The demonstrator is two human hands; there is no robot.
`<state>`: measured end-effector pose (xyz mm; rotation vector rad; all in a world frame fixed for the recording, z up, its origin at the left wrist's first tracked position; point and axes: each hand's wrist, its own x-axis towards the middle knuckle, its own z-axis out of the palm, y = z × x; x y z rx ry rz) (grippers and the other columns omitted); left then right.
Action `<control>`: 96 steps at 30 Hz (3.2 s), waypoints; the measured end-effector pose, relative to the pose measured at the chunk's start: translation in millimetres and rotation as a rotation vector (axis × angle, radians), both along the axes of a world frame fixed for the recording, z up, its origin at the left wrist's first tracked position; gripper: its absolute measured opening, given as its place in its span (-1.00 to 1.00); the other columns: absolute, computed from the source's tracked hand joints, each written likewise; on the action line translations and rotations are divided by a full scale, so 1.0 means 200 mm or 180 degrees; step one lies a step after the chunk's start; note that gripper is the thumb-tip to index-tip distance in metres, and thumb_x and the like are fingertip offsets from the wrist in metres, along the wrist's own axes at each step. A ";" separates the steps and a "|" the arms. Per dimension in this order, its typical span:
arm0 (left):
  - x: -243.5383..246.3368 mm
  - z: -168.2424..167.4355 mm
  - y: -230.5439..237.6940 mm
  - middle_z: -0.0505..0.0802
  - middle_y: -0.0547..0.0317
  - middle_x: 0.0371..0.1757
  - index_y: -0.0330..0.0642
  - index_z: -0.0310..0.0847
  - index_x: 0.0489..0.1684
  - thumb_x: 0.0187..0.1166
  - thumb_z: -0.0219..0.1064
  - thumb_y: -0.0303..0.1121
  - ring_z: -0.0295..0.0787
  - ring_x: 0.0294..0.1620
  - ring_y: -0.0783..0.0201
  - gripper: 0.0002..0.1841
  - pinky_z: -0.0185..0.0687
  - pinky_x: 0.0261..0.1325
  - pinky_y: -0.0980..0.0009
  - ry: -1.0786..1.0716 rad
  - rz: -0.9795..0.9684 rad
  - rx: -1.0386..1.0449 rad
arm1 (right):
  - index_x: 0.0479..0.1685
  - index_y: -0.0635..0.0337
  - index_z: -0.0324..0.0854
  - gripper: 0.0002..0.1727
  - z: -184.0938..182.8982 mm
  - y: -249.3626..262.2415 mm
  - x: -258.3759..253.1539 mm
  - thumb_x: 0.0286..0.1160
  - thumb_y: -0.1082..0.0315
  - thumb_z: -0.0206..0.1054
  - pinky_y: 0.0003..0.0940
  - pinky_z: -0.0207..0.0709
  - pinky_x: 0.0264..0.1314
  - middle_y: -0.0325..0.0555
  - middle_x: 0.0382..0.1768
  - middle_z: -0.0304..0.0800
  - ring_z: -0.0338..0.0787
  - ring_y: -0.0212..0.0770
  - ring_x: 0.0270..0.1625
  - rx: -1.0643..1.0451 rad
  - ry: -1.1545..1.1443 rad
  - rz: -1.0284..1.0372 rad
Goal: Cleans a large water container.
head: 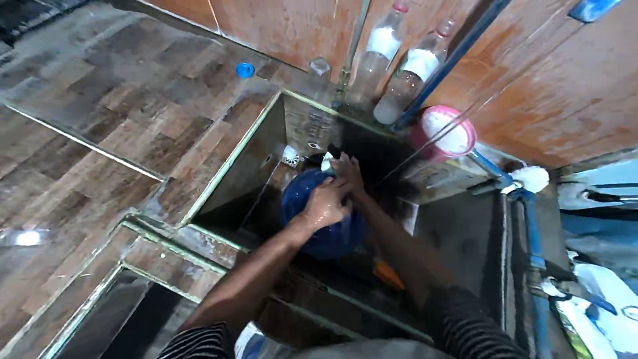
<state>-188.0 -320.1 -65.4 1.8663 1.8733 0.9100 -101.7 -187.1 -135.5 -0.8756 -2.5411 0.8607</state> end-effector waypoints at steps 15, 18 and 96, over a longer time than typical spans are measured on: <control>-0.22 -0.06 -0.14 0.70 -0.13 0.43 -0.37 0.52 0.46 0.14 0.72 -0.26 0.58 0.50 0.24 -0.20 0.45 0.58 0.28 -0.1905 -0.0086 -0.0634 | 0.43 0.40 0.64 -0.57 0.00 -0.15 0.17 0.68 0.54 0.06 0.05 0.41 0.70 0.24 0.54 0.61 0.58 0.16 0.63 -0.0168 0.0531 -0.0029; -0.11 -0.20 -0.19 0.78 -0.18 0.19 -0.56 0.54 0.24 0.10 0.68 -0.22 0.70 0.28 0.37 -0.26 0.56 0.40 0.48 -0.1890 0.1682 0.0610 | 0.05 0.37 0.84 -0.63 -0.05 -0.42 0.30 0.50 0.57 0.11 0.10 0.51 0.59 0.27 0.29 0.81 0.68 0.30 0.50 0.0124 0.1120 -0.0004; -0.65 -0.79 0.36 0.74 0.00 0.05 -0.28 0.49 0.34 0.55 0.40 -0.30 0.69 -0.01 0.23 -0.56 0.67 0.08 0.21 -0.4147 0.3233 -0.0557 | 0.54 0.43 0.53 -0.42 -0.29 -0.32 0.18 0.67 0.19 0.14 0.30 0.25 0.74 0.52 0.63 0.38 0.37 0.47 0.70 0.0070 0.0358 -0.0177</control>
